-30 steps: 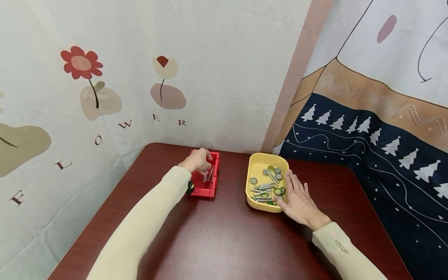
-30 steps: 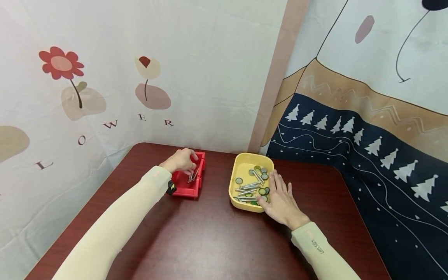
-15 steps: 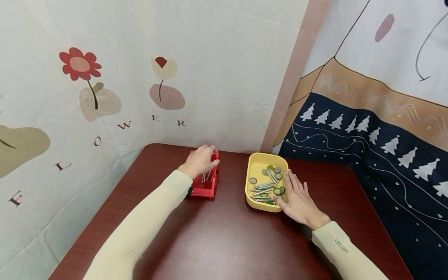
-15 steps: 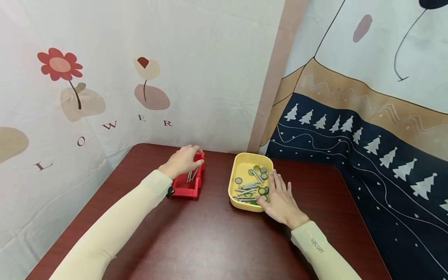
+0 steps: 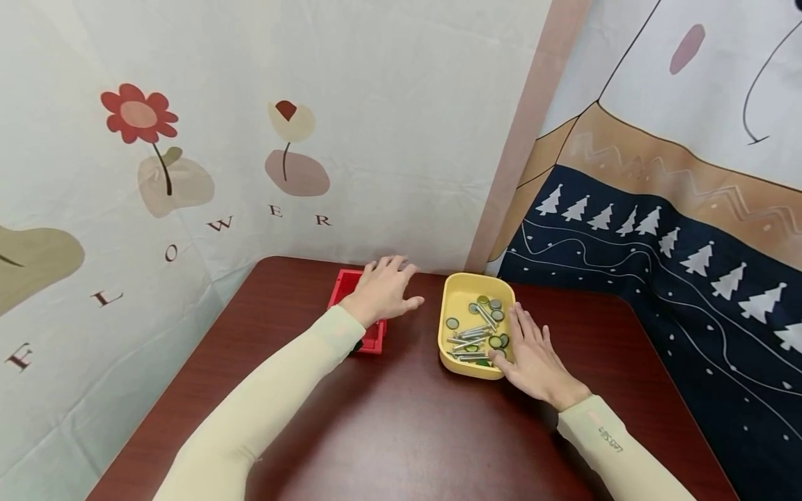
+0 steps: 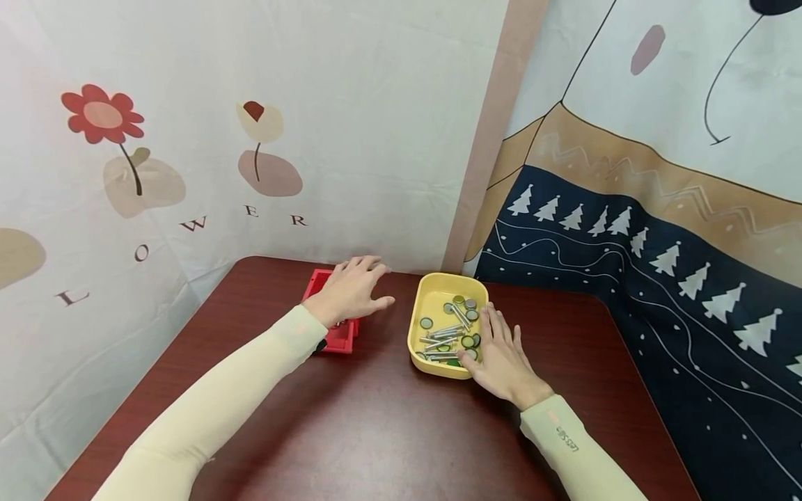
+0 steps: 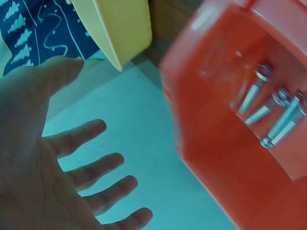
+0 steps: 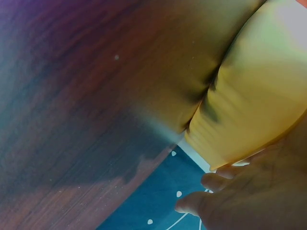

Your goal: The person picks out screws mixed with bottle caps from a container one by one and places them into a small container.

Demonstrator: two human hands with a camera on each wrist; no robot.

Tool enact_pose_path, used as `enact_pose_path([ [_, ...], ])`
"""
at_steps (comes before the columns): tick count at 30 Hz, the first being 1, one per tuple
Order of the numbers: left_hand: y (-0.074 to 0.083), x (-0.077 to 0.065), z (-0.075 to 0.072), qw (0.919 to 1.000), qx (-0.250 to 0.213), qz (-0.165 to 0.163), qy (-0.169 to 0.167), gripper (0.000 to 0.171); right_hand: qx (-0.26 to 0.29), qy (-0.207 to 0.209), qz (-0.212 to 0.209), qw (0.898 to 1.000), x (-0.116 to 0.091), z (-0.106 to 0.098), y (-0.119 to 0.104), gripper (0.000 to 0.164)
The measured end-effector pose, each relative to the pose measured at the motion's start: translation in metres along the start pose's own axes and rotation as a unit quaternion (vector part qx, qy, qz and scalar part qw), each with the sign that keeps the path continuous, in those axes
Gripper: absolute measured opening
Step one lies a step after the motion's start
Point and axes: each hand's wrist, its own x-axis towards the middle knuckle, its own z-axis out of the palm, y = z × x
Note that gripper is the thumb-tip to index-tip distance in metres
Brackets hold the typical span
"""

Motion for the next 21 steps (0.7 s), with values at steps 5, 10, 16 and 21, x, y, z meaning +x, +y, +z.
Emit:
enact_pose_path([
  [5,0.017,0.007,0.004,0.9996,0.009,0.021,-0.019,0.075,0.0,0.001,0.002,1.0,0.0,0.0,0.0,0.103],
  [10,0.034,0.014,0.005,0.9985,0.022,0.038,-0.033,0.078,0.003,-0.003,0.004,1.0,0.0,0.0,-0.001,0.105],
  [16,0.053,0.022,0.007,0.9963,0.037,0.06,-0.05,0.081,0.004,-0.006,0.005,1.0,0.001,0.0,0.0,0.105],
  [21,0.07,0.03,0.008,0.9944,0.043,0.072,-0.065,0.08,0.0,-0.005,0.004,1.0,0.001,0.001,0.0,0.104],
])
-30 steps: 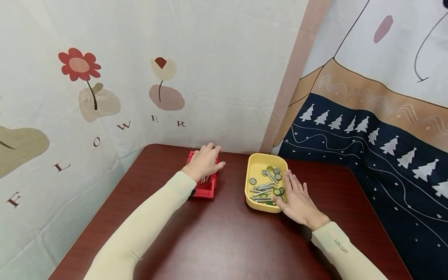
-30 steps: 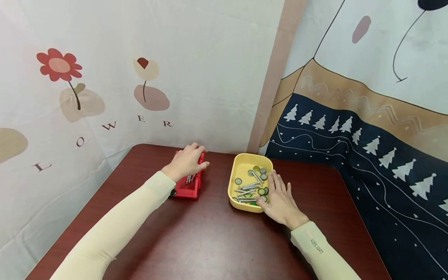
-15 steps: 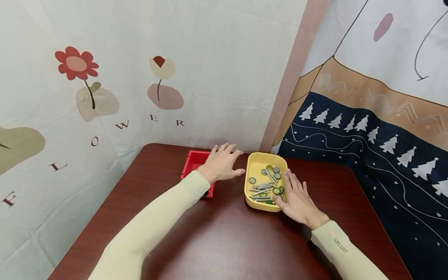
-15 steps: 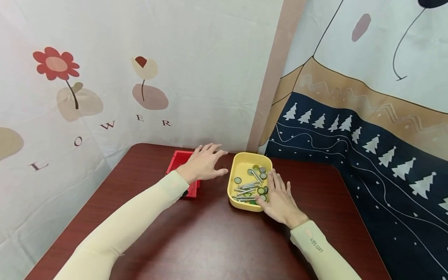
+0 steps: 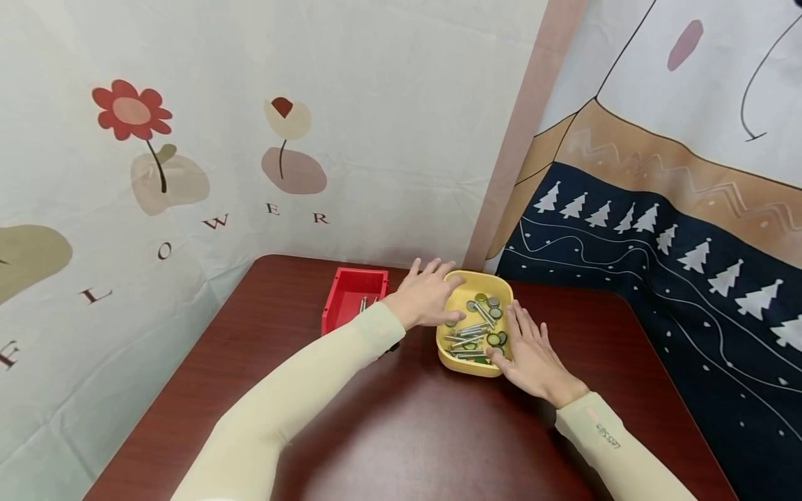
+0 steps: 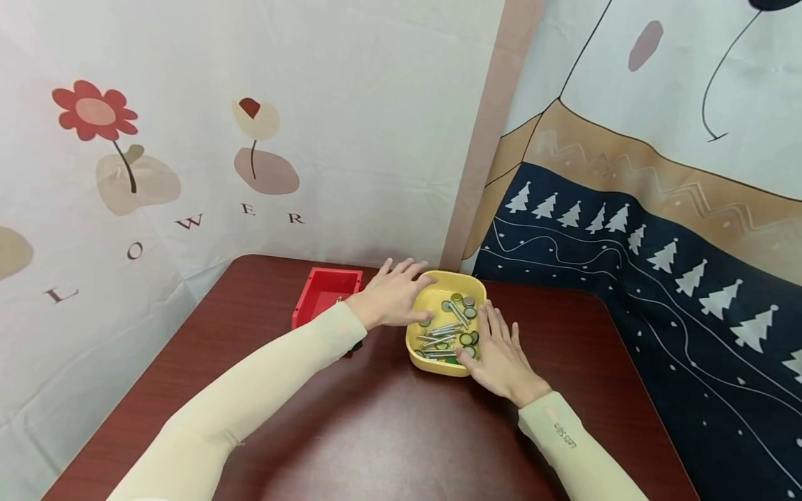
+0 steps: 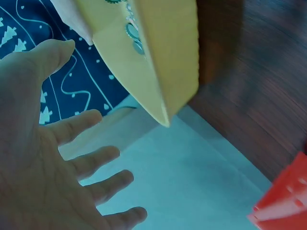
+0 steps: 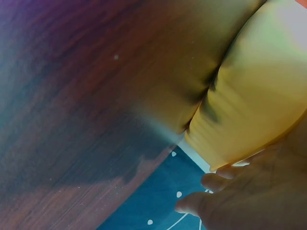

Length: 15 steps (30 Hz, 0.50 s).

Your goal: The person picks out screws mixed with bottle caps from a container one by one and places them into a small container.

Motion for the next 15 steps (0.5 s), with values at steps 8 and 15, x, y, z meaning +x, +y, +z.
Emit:
enact_pose_path([
  [8,0.021,0.017,0.0,0.9987,-0.011,0.018,-0.046,0.074,0.002,0.006,-0.008,1.0,0.0,0.0,-0.002,0.103],
  [15,0.032,0.028,0.001,0.9969,-0.007,0.03,-0.073,0.073,-0.008,0.009,-0.01,1.0,0.0,0.0,0.0,0.101],
])
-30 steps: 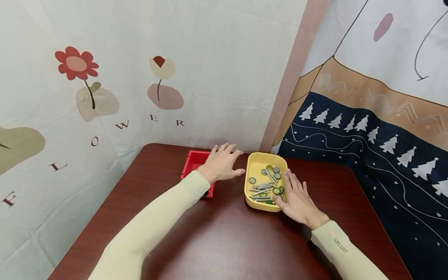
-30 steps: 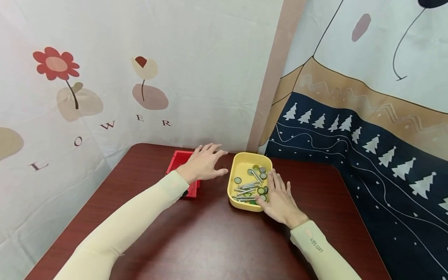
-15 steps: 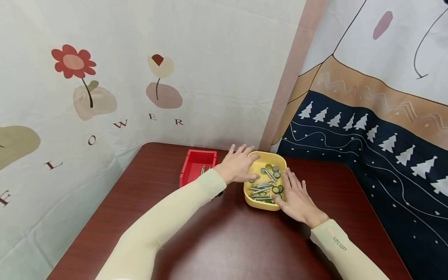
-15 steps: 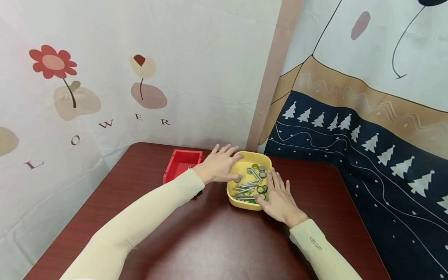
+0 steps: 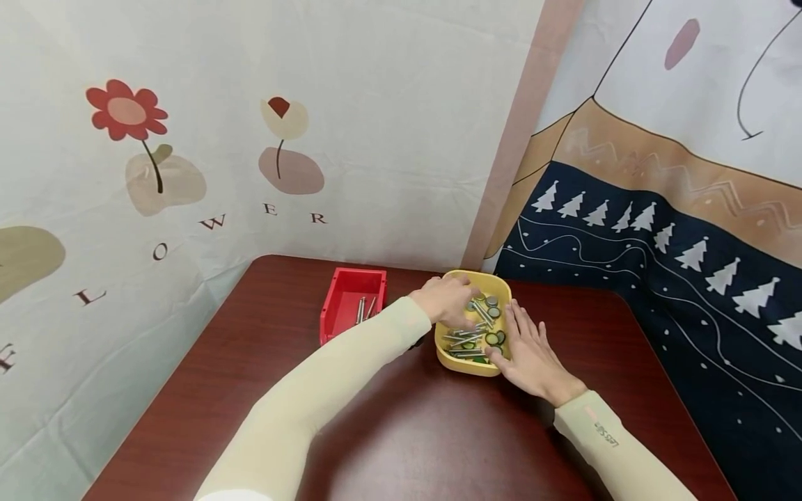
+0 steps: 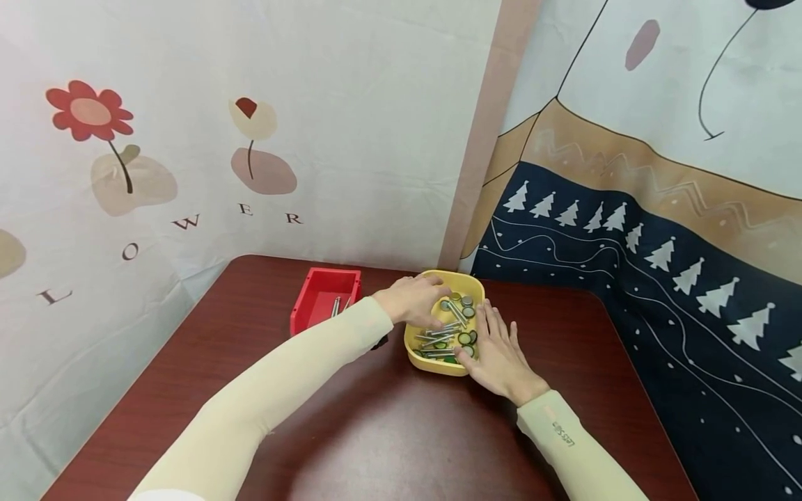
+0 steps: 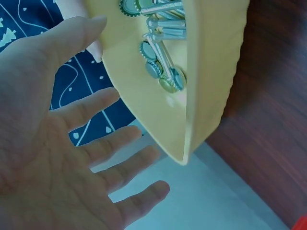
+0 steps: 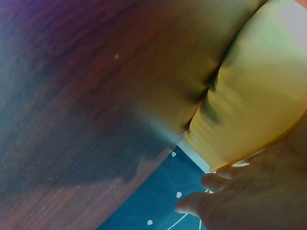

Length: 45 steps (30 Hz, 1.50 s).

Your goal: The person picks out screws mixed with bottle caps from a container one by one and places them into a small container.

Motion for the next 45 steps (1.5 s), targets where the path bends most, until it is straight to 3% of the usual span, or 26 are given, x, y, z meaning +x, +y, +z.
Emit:
enact_pose_path([
  [6,0.011,0.007,0.0,0.9989,-0.028,-0.022,-0.032,0.074,-0.006,0.005,-0.002,1.0,0.001,0.0,0.0,0.101],
  [12,0.024,0.017,-0.001,0.9953,-0.021,-0.055,-0.077,0.06,-0.005,0.006,-0.005,1.0,0.0,-0.001,0.001,0.102],
  [15,0.022,0.046,0.019,0.9937,-0.01,-0.062,-0.093,0.052,-0.004,0.007,-0.005,1.0,0.0,0.0,0.0,0.102],
  [18,0.014,0.087,0.053,0.9917,-0.011,-0.072,-0.107,0.049,-0.005,0.007,-0.005,1.0,0.0,0.0,-0.001,0.101],
  [21,0.012,0.111,0.075,0.9892,-0.007,-0.078,-0.124,0.05,-0.007,0.008,-0.004,1.0,0.0,0.0,0.0,0.101],
  [22,0.018,0.104,0.07,0.9874,-0.007,-0.091,-0.129,0.051,-0.007,0.009,-0.004,1.0,0.0,-0.001,-0.001,0.101],
  [26,0.02,0.108,0.077,0.9844,0.002,-0.093,-0.149,0.044,-0.006,0.01,-0.004,1.0,0.0,-0.001,-0.001,0.101],
  [28,0.019,0.11,0.082,0.9836,0.008,-0.088,-0.157,0.037,-0.005,0.01,-0.005,1.0,-0.001,0.0,-0.001,0.101],
  [29,0.011,0.122,0.095,0.9842,0.009,-0.075,-0.16,0.033,-0.004,0.01,-0.005,1.0,-0.001,0.0,-0.002,0.101],
  [33,0.007,0.126,0.102,0.9852,0.029,-0.055,-0.159,0.019,0.003,0.011,-0.005,1.0,-0.001,0.001,-0.002,0.101],
  [41,0.004,0.117,0.094,0.9883,0.058,-0.06,-0.128,0.041,0.012,0.004,0.001,1.0,0.0,0.0,-0.002,0.102],
  [45,0.003,0.113,0.091,0.9914,0.052,-0.049,-0.109,0.035,0.012,0.003,0.003,1.0,0.0,0.0,-0.001,0.102],
])
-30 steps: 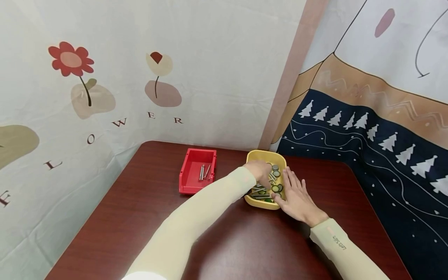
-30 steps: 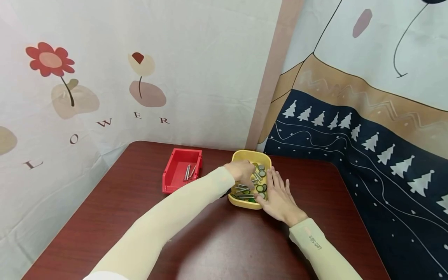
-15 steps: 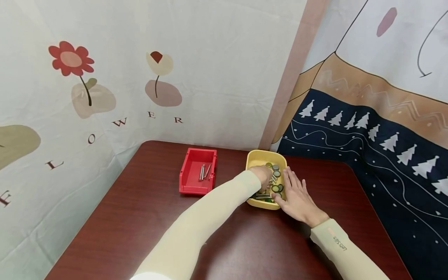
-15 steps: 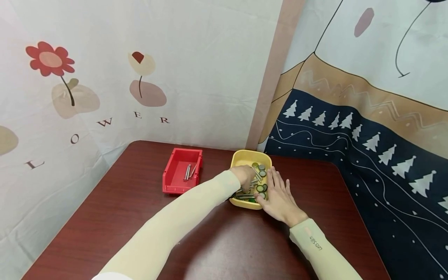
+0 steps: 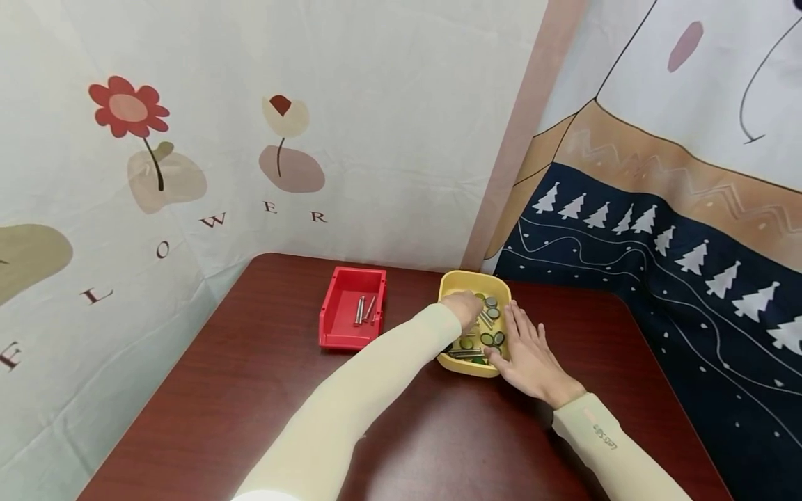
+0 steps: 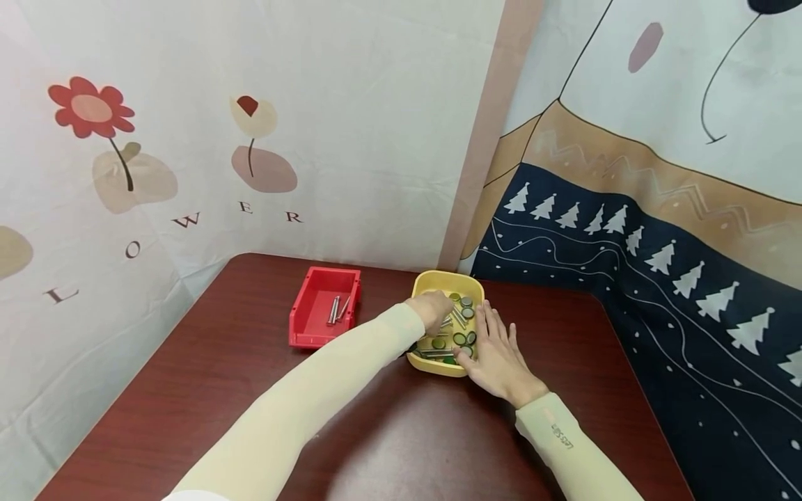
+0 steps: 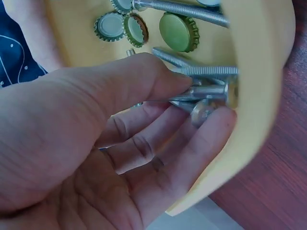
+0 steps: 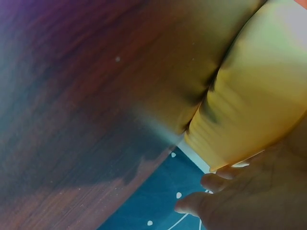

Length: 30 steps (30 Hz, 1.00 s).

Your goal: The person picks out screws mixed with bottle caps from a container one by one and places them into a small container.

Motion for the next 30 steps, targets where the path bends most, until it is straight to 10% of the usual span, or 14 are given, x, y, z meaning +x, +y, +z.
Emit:
enact_pose_path([
  [12,-0.016,-0.002,-0.006,0.9989,-0.038,0.017,0.021,0.057,0.002,-0.005,0.002,1.0,0.0,0.0,-0.001,0.102],
  [21,-0.012,-0.094,-0.058,0.9883,-0.151,0.009,0.021,0.028,-0.003,0.0,-0.001,1.0,0.001,0.0,-0.001,0.103],
  [30,-0.021,-0.106,-0.062,0.9713,-0.236,0.016,0.024,0.022,-0.006,-0.012,0.008,1.0,0.001,-0.001,-0.001,0.103],
])
